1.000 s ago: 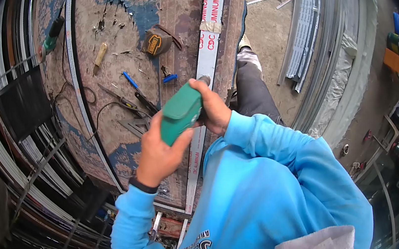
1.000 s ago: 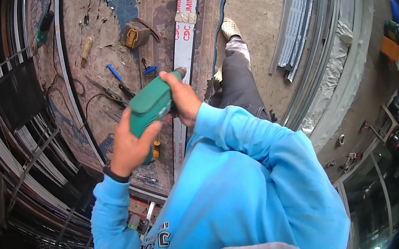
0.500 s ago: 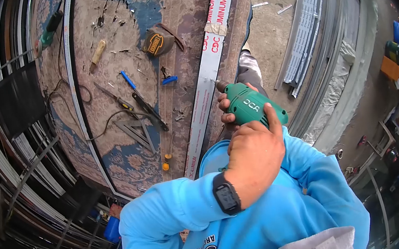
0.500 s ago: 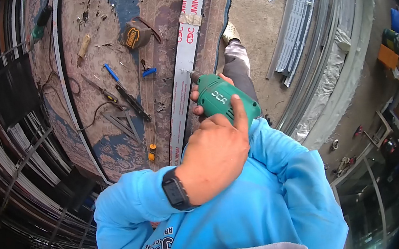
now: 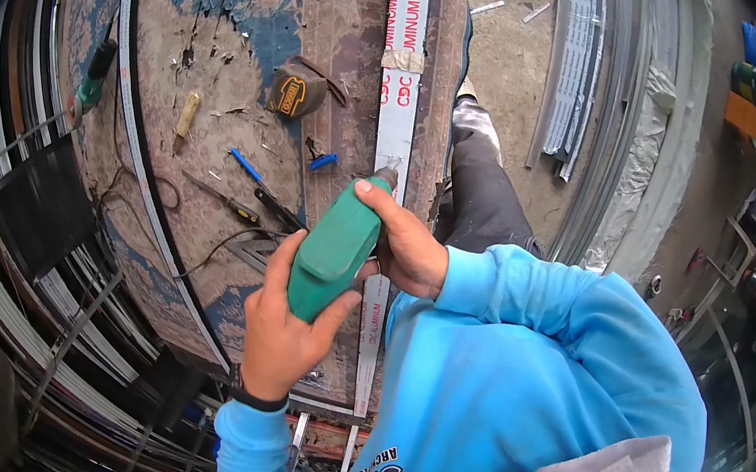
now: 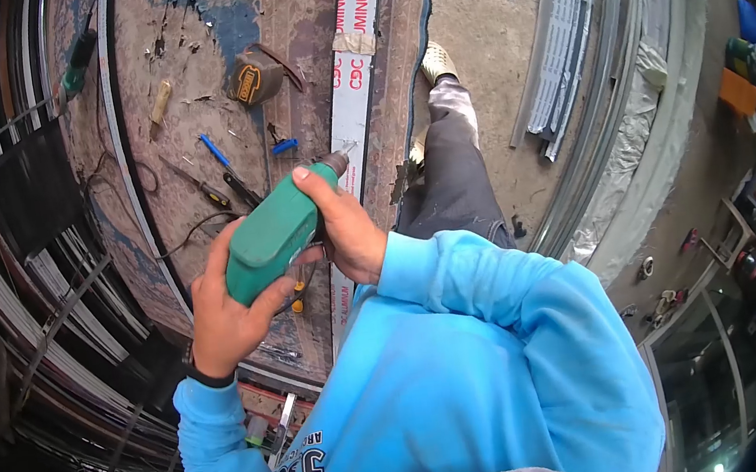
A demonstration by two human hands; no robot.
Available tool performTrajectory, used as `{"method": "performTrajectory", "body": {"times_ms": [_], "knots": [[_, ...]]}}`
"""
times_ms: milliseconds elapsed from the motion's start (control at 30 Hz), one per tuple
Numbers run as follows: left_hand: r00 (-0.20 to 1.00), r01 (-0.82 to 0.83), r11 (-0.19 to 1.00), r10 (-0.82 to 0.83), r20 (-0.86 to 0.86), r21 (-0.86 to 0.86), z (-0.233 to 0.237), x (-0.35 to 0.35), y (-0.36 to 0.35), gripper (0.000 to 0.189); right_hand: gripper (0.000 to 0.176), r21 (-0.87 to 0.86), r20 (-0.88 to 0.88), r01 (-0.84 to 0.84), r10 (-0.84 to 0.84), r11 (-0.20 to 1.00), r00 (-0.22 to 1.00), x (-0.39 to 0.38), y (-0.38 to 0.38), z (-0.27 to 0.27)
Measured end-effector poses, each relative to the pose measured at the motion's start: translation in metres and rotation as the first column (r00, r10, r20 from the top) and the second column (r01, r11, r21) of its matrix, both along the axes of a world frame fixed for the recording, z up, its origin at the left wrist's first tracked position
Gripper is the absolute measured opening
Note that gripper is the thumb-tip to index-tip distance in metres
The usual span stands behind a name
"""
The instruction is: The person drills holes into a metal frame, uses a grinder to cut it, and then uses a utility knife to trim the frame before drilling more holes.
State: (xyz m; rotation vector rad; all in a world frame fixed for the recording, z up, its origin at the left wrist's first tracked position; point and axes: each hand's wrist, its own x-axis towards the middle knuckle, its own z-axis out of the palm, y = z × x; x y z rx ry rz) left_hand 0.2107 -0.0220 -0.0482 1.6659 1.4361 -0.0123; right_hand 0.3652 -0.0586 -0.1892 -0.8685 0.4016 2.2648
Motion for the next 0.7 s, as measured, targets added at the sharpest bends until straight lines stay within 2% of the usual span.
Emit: {"method": "performTrajectory", "body": {"times_ms": [333,533,633,700], "knots": [[1.000,0.019,1.000,-0.019,-0.008,-0.022,0.011,0.014,0.007,0.073,0.061,0.002,-0.070,0.041,-0.041,0.999,0.997,0.003,0.004,-0.002],[0.999,0.032,0.999,-0.034,-0.031,-0.043,0.010,0.018,0.013,0.072,0.054,-0.072,-0.031,0.074,-0.076,0.995,0.997,0.004,0.014,0.007],[0.995,0.042,0.996,-0.049,-0.082,-0.080,0.013,0.022,0.020,0.071,0.062,0.028,-0.070,0.050,-0.048,0.998,0.996,0.003,0.009,-0.007],[0.993,0.072,0.996,-0.077,-0.094,-0.062,0.011,0.020,0.021,0.071,0.061,0.015,-0.063,0.074,-0.073,0.997,0.995,0.002,0.009,-0.006]]}}
